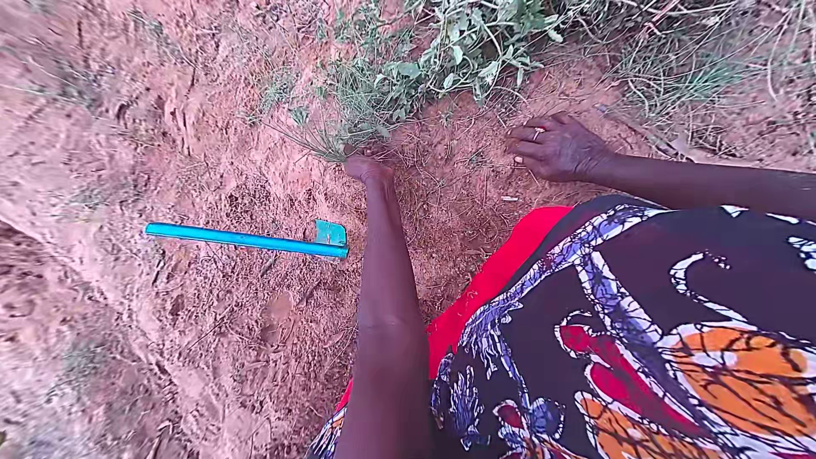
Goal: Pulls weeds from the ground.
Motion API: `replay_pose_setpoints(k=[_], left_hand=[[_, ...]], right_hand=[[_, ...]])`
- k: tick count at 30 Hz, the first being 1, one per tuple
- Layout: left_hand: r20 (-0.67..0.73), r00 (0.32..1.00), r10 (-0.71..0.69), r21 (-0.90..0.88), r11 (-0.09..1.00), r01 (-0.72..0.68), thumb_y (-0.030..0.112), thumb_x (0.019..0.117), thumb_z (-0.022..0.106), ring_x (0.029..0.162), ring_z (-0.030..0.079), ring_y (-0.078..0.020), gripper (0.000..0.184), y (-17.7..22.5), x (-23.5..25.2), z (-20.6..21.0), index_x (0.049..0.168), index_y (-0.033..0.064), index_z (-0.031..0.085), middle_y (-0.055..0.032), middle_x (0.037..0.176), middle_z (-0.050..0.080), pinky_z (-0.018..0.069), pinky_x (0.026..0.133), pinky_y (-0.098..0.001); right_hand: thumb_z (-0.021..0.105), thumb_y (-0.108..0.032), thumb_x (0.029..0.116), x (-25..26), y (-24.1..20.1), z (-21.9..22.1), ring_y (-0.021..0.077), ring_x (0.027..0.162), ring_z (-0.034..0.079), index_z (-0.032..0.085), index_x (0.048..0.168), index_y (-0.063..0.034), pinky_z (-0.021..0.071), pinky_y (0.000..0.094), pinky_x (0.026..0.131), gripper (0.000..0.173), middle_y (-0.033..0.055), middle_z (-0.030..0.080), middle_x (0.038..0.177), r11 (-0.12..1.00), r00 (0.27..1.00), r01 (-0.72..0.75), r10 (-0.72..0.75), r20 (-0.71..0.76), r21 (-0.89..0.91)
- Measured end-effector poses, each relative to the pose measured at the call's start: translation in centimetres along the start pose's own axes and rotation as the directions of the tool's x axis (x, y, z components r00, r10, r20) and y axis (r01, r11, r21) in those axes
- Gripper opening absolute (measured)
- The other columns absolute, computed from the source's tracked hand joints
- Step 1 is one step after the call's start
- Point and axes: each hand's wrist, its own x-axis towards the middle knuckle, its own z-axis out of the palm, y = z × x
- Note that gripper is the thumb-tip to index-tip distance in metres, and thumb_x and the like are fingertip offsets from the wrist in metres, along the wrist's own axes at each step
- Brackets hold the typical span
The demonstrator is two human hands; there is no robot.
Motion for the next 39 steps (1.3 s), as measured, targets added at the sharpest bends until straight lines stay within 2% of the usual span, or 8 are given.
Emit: replay_pose_setpoints(k=[7, 13, 15, 16, 19, 26, 34, 39], left_hand=[[-0.007, 1.000, 0.002, 0.163, 0.987, -0.001, 0.035, 0.1113, 0.040, 0.065, 0.045, -0.0112, 0.030, 0.4, -1.4, -2.0, 0.102, 0.0094, 0.053, -0.0027, 0.082, 0.047, 0.0450, 0.061, -0.0287], [-0.031, 0.997, -0.068, 0.237, 0.969, 0.073, 0.023, 0.1090, 0.043, 0.046, 0.039, -0.0050, 0.027, -3.1, -10.7, -5.8, 0.083, 0.0156, 0.045, 0.0043, 0.063, 0.041, 0.0380, 0.044, -0.0201], [0.048, 0.996, 0.069, 0.297, 0.951, -0.080, 0.010, 0.1059, 0.049, 0.068, 0.052, -0.0064, 0.009, -3.9, -10.9, -7.0, 0.112, 0.0052, 0.052, -0.0022, 0.086, 0.054, 0.0500, 0.063, -0.0233], [0.140, 0.979, 0.148, 0.319, 0.929, -0.187, 0.003, 0.1006, 0.056, 0.093, 0.059, -0.0117, 0.034, -3.6, -10.0, -7.4, 0.133, -0.0033, 0.050, -0.0115, 0.110, 0.061, 0.0530, 0.084, -0.0291], [0.362, 0.877, 0.316, 0.538, 0.698, -0.474, 0.009, 0.0826, 0.082, 0.124, 0.061, -0.0228, 0.078, -1.5, -5.7, -6.8, 0.146, -0.0089, 0.041, -0.0230, 0.135, 0.061, 0.0477, 0.109, -0.0354], [0.350, 0.936, 0.029, 0.934, 0.069, -0.351, 0.029, 0.0943, 0.068, 0.128, 0.059, -0.0371, 0.046, 2.0, -1.8, -0.4, 0.128, -0.0012, 0.064, -0.0245, 0.132, 0.063, 0.0450, 0.107, -0.0549], [0.323, 0.944, 0.064, 0.946, 0.009, -0.324, 0.024, 0.1042, 0.052, 0.135, 0.055, -0.0375, 0.056, 1.2, -0.3, 4.3, 0.155, 0.0047, 0.038, -0.0234, 0.139, 0.060, 0.0431, 0.111, -0.0530], [0.444, 0.868, 0.223, 0.873, 0.110, -0.475, 0.014, 0.0989, 0.056, 0.138, 0.050, -0.0398, 0.054, -0.4, -1.5, 2.1, 0.150, -0.0011, 0.044, -0.0269, 0.141, 0.057, 0.0370, 0.117, -0.0485]], right_hand=[[0.040, -0.028, 0.1042, -0.1, -0.1, -0.1, 0.0465, 0.129, 0.057, 0.069, 0.127, -0.0049, 0.0450, 0.0651, 0.095, 0.043, 0.0173, 0.062, 0.142, 1.000, 1.000, -0.014, 0.014, 0.027, -0.009], [0.040, -0.026, 0.1038, 0.0, 0.0, -0.2, 0.0478, 0.127, 0.058, 0.069, 0.126, -0.0040, 0.0447, 0.0661, 0.094, 0.042, 0.0191, 0.062, 0.141, 1.000, 1.000, -0.007, 0.007, 0.015, 0.001], [0.041, -0.025, 0.1035, -0.1, -0.1, -0.2, 0.0485, 0.127, 0.057, 0.068, 0.128, -0.0045, 0.0442, 0.0665, 0.093, 0.041, 0.0194, 0.062, 0.140, 1.000, 1.000, -0.012, 0.012, 0.025, 0.009], [0.041, -0.025, 0.1038, -0.1, -0.1, -0.2, 0.0486, 0.127, 0.057, 0.067, 0.129, -0.0051, 0.0439, 0.0667, 0.094, 0.041, 0.0191, 0.062, 0.141, 1.000, 0.999, -0.018, 0.018, 0.035, 0.008], [0.044, -0.025, 0.1033, 0.1, 0.0, 0.0, 0.0479, 0.126, 0.058, 0.068, 0.129, -0.0070, 0.0440, 0.0665, 0.094, 0.039, 0.0178, 0.063, 0.140, 1.000, 1.000, -0.022, 0.021, 0.023, 0.013], [0.043, -0.027, 0.1034, -0.1, 0.0, 0.0, 0.0478, 0.126, 0.058, 0.069, 0.127, -0.0065, 0.0448, 0.0652, 0.093, 0.041, 0.0183, 0.063, 0.139, 1.000, 1.000, -0.013, 0.013, 0.016, 0.015], [0.041, -0.030, 0.1046, -0.2, 0.1, 0.2, 0.0463, 0.125, 0.058, 0.068, 0.128, -0.0082, 0.0456, 0.0630, 0.092, 0.042, 0.0174, 0.063, 0.139, 1.000, 1.000, -0.005, 0.005, 0.001, 0.004], [0.042, -0.030, 0.1045, -0.1, 0.0, 0.3, 0.0465, 0.125, 0.059, 0.069, 0.126, -0.0078, 0.0463, 0.0634, 0.092, 0.041, 0.0180, 0.063, 0.139, 1.000, 1.000, -0.008, 0.008, -0.011, 0.011]])
